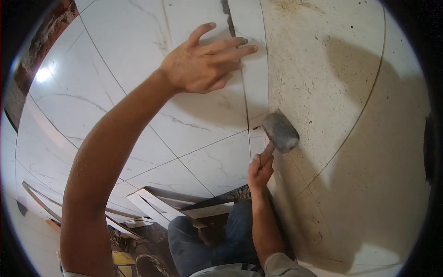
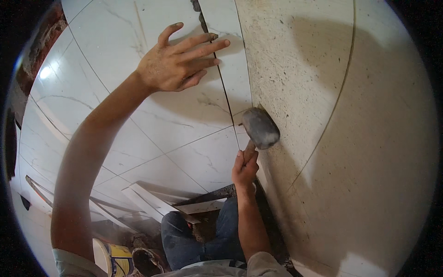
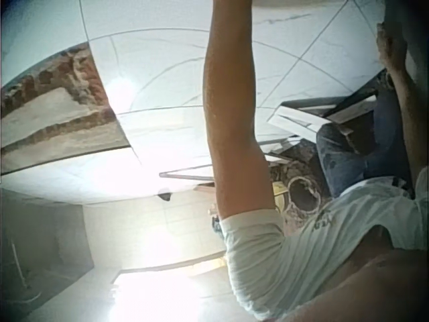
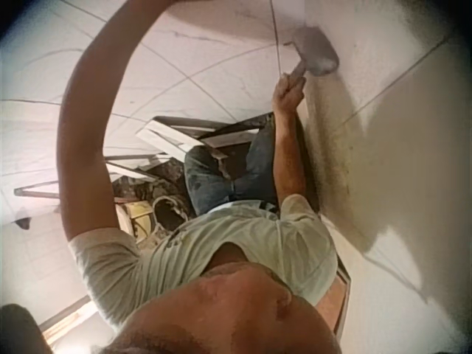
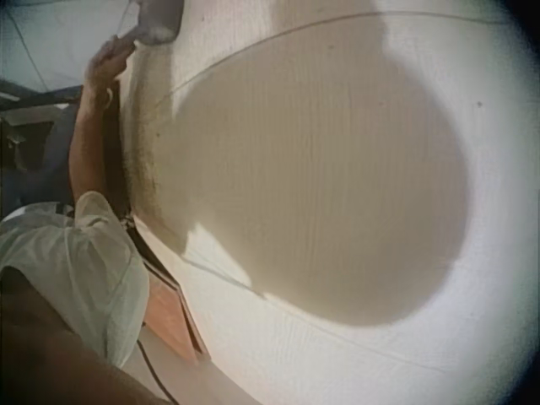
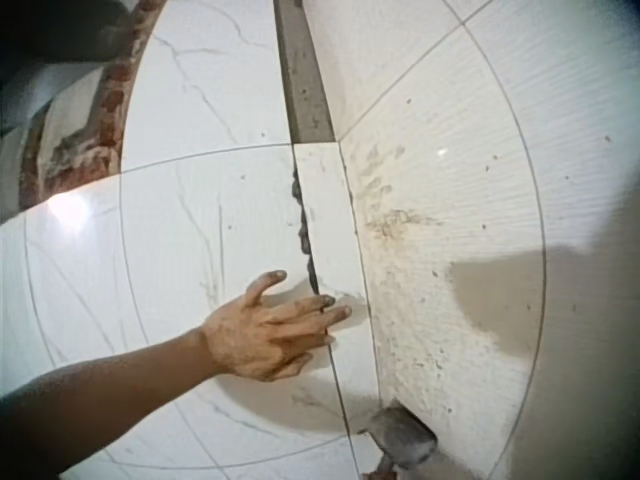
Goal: The person applies mortar to a tile using a trowel and then presses the tile onto a wall, tapping it into place with a rubber mallet.
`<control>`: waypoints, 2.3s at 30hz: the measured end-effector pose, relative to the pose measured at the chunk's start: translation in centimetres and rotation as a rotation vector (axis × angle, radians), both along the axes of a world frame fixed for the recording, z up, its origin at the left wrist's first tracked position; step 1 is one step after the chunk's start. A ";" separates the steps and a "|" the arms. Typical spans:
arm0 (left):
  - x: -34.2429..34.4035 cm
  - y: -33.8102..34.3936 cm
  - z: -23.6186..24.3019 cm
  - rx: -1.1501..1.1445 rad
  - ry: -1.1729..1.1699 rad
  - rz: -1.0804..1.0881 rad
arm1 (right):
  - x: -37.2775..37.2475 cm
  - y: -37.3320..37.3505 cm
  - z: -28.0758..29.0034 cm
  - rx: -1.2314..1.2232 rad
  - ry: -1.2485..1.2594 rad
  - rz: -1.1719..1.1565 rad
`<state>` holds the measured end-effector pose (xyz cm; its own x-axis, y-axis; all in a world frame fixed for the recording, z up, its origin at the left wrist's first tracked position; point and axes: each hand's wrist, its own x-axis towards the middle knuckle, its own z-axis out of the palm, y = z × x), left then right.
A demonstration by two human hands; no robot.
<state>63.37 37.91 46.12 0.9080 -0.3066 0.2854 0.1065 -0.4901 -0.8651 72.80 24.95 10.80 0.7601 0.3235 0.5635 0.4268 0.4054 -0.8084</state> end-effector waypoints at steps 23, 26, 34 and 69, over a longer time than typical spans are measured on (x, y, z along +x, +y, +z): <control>0.3 -0.4 -0.1 -0.068 -0.008 -0.004 | 2.0 2.6 -0.2 0.019 -0.239 -0.183; 0.2 0.3 0.2 -0.030 -0.018 0.008 | 1.8 1.8 1.5 -0.087 -0.167 -0.004; 0.2 -0.7 0.0 -0.097 -0.004 0.008 | 2.6 0.7 2.0 -0.034 -0.166 -0.005; -0.3 -1.1 1.3 -0.152 0.068 0.078 | 1.9 -2.6 11.5 -0.134 -0.293 -0.035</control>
<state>63.10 36.82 47.41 0.9462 -0.1922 0.2603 0.0935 -0.6079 -0.7885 74.69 22.34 22.30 0.5840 0.3864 0.7139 0.6610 0.2842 -0.6945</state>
